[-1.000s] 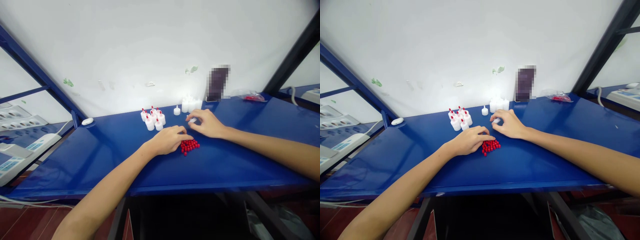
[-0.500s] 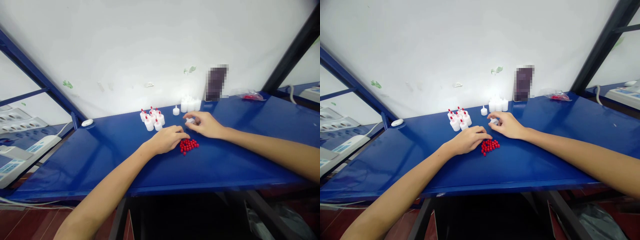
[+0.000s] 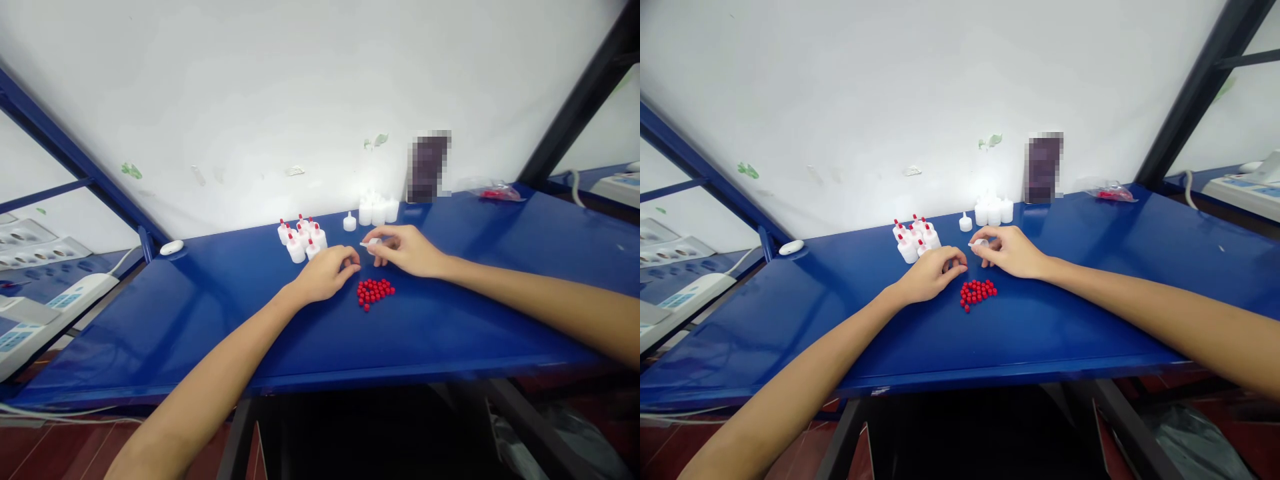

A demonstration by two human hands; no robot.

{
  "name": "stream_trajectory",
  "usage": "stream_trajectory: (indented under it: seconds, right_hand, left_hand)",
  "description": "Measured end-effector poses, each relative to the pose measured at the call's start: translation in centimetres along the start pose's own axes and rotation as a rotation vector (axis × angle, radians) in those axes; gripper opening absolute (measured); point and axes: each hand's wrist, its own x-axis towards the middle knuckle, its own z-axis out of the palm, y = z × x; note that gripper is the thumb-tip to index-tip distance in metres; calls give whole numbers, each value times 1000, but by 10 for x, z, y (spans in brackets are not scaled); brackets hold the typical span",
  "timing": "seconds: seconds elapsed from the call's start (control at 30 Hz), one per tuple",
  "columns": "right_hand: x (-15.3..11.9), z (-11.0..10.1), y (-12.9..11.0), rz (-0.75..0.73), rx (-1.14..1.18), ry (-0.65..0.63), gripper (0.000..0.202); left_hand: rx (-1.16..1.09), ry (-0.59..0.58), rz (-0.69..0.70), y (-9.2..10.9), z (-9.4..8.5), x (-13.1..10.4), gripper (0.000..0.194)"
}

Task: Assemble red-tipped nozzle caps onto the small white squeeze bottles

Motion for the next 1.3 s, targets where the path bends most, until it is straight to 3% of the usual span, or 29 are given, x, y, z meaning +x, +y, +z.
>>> stream_trajectory:
  seconds: [0.2, 0.33, 0.57, 0.7, 0.8, 0.9, 1.07, 1.17, 1.3]
  right_hand:
    - [-8, 2, -10, -216, -79, 6, 18]
    - [-9, 5, -12, -334, -124, 3, 21]
    - [-9, 6, -12, -301, -39, -11, 24]
    - [-8, 8, -12, -229, 42, 0, 29]
    - [-5, 11, -13, -142, 154, 31, 34]
    - [-3, 13, -17, -58, 259, 44, 38]
    - [-5, 15, -24, -48, 327, 8, 34]
    - [-8, 15, -24, -81, 349, -43, 30]
    - [-11, 13, -20, -86, 321, -88, 27]
  left_hand:
    - [-455, 118, -255, -1, 2, 4, 19]
    - [-636, 128, -272, -4, 4, 6, 20]
    - [-728, 145, -278, -6, 5, 7, 23]
    - [-680, 105, -225, 1, 1, 3, 19]
    - [-524, 103, -162, 5, 1, -1, 32]
    - [-298, 143, -107, 6, 4, -2, 46]
    - [-51, 237, 2, 5, 8, 0, 37]
    - [92, 314, 49, 1, -1, 1, 27]
    - [188, 450, 20, -7, -27, -2, 18]
